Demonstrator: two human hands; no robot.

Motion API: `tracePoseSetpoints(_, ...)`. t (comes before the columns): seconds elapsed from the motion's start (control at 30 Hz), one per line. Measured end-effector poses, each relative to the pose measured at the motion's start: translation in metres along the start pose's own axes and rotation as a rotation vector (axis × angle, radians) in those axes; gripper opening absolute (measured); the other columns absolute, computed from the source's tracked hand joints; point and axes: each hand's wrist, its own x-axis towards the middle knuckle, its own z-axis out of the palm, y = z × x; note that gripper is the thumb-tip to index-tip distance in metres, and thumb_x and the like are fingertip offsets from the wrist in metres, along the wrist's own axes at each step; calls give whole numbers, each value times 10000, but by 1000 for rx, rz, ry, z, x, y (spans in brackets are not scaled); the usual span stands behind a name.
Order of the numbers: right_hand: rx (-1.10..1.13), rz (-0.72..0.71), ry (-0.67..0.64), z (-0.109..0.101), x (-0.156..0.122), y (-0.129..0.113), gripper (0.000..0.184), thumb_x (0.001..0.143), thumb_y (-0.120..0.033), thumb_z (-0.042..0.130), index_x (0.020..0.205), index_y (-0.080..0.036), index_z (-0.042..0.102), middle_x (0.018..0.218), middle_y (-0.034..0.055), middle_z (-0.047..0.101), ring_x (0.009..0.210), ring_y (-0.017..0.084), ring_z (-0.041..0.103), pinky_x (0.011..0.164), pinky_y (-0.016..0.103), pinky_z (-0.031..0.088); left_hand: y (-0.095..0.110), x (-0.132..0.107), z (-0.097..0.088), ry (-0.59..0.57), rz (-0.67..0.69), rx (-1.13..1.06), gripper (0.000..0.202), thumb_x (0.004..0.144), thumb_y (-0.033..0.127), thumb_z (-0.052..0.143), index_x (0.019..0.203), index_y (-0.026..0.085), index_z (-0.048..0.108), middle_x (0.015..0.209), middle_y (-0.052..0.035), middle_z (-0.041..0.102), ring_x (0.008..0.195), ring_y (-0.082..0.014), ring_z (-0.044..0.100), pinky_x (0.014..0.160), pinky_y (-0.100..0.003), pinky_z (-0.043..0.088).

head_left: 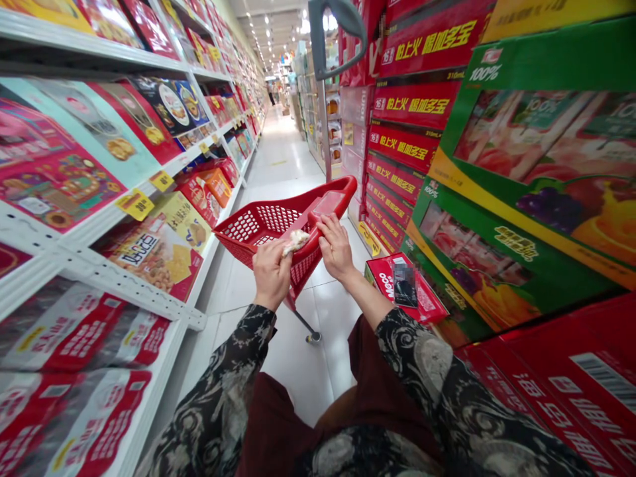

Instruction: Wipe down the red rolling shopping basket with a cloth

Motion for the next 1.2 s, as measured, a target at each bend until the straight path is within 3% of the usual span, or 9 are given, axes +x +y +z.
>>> tracePoseSetpoints(0.13, -39, 82, 24, -8, 2, 3, 415, 913, -269, 312, 1280, -211, 496, 1414, 70, 426, 1374, 224, 254, 1085, 546, 196, 12, -5, 10, 6, 142, 16, 286, 884, 290, 417, 1048, 210, 637, 1135, -54, 654, 1122, -188, 516, 980, -382, 380)
tracePoseSetpoints(0.23, -66, 95, 53, -17, -5, -3, 422, 915, -277, 301, 1289, -221, 487, 1430, 71, 399, 1364, 231, 269, 1084, 542, 195, 2, -8, 15, -20, 201, 50, 310, 877, 275, 411, 1106, 218, 613, 1198, -56, 626, 1174, -195, 488, 1001, -392, 370)
tracePoseSetpoints(0.43, -57, 35, 50, -32, -21, -20, 415, 910, -303, 315, 1263, -204, 508, 1400, 89, 437, 1337, 235, 322, 1074, 515, 235, -45, -18, 23, 56, 15, 95, 350, 855, 251, 404, 1147, 196, 590, 1226, -86, 602, 1158, -206, 492, 998, -418, 382)
tracePoseSetpoints(0.7, -178, 30, 80, -30, -19, -23, 375, 865, -224, 372, 1187, -191, 563, 1363, 111, 478, 1339, 265, 314, 1071, 591, 157, -14, -16, 34, -37, 161, 114, 403, 854, 211, 398, 1227, 217, 552, 1290, -75, 565, 1244, -223, 431, 1057, -442, 312)
tracePoseSetpoints(0.8, -186, 3, 68, -31, -18, -21, 364, 859, -197, 369, 1148, -201, 590, 1344, 97, 500, 1337, 262, 316, 1069, 586, 175, -32, -18, 34, -41, 93, 126, 404, 848, 198, 401, 1221, 213, 557, 1284, -75, 569, 1234, -230, 436, 1042, -453, 335)
tracePoseSetpoints(0.9, -152, -16, 98, -30, -17, -15, 373, 860, -200, 362, 1156, -203, 589, 1331, 92, 512, 1334, 256, 322, 1063, 551, 238, -59, -22, 35, 29, -43, 148, 401, 825, 175, 408, 1186, 205, 580, 1235, -90, 598, 1172, -235, 482, 1007, -466, 380)
tracePoseSetpoints(0.97, -135, -39, 122, -28, -16, -10, 375, 862, -207, 358, 1156, -191, 591, 1313, 95, 526, 1331, 251, 328, 1062, 518, 272, -67, -25, 36, 69, -88, 143, 396, 818, 164, 405, 1168, 196, 590, 1214, -100, 605, 1142, -230, 499, 995, -456, 399)
tracePoseSetpoints(1.03, -131, -57, 142, -26, -14, -6, 375, 863, -213, 357, 1152, -181, 593, 1298, 96, 537, 1325, 250, 337, 1062, 499, 288, -62, -26, 39, 68, -51, 113, 399, 825, 162, 400, 1179, 187, 581, 1233, -100, 591, 1162, -226, 482, 1008, -443, 397)
tracePoseSetpoints(1.2, -142, -77, 149, -26, -11, 3, 372, 869, -229, 352, 1155, -197, 588, 1290, 88, 547, 1310, 248, 366, 1065, 525, 272, -25, -28, 50, 23, 96, 10, 411, 866, 180, 368, 1241, 191, 536, 1307, -95, 544, 1262, -222, 391, 1071, -464, 328)
